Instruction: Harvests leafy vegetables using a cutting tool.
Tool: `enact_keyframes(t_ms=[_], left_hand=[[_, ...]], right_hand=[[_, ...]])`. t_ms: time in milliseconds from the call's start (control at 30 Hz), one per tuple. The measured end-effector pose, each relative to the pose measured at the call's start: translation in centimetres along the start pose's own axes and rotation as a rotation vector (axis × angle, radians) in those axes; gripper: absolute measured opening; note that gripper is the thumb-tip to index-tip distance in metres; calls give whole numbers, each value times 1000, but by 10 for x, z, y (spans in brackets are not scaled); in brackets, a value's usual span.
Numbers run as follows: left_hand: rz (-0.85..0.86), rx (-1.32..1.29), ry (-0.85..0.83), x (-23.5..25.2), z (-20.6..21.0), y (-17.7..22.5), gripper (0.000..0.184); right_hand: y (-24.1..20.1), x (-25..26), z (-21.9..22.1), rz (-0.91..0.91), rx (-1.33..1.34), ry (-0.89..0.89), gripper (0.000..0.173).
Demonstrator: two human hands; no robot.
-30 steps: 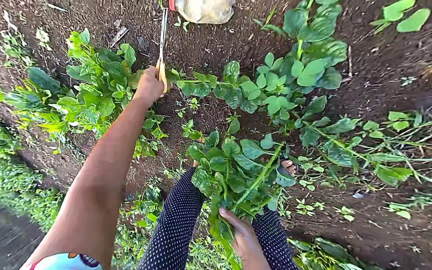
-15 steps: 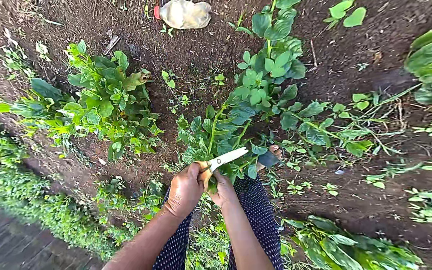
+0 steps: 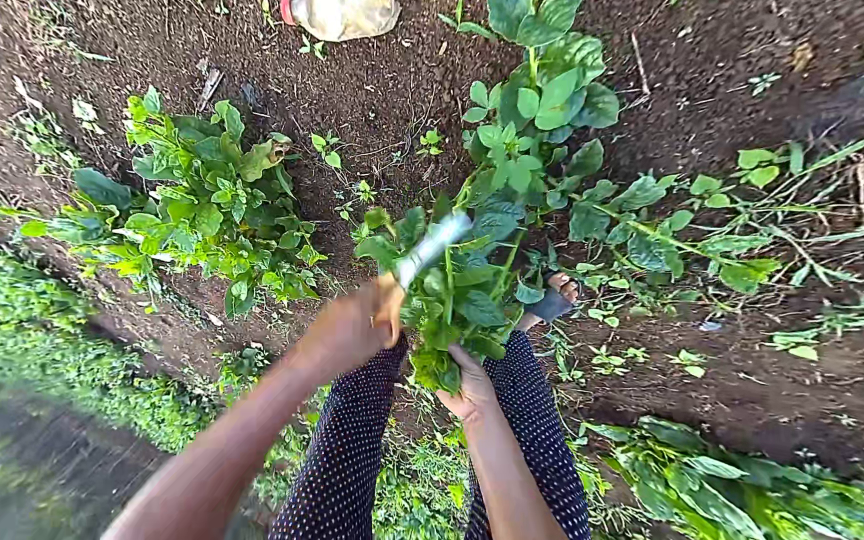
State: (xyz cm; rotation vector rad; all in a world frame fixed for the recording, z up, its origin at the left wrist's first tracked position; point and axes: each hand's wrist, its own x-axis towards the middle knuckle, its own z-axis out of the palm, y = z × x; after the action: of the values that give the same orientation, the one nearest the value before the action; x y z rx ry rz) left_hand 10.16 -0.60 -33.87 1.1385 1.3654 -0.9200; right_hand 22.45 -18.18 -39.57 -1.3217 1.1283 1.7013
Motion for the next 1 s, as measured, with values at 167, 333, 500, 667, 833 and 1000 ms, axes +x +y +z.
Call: enact_keyframes(t_ms=[167,333,500,667,833,1000], left_hand=[[-56,9,-316,102,-47,6,39],[-175,133,-385,131,-66,65,42],[-302,219,-345,126,-69,101,37],[-327,262,-320,126,-63,113,35],[-312,323,-285,129,-45,125,42],[-252,457,-343,129,-41,116,34]], right_hand=[[-3,3,-45,-35,96,-182,21],[-8,4,-55,-23,121,-192,33],[-10,2,-52,-24,154,-182,18],[-10,-3,-46,-17,174,-152,15],[-13,-8,-29,-22,122,5,27],[-9,-11,-27,-7,72,22,17]])
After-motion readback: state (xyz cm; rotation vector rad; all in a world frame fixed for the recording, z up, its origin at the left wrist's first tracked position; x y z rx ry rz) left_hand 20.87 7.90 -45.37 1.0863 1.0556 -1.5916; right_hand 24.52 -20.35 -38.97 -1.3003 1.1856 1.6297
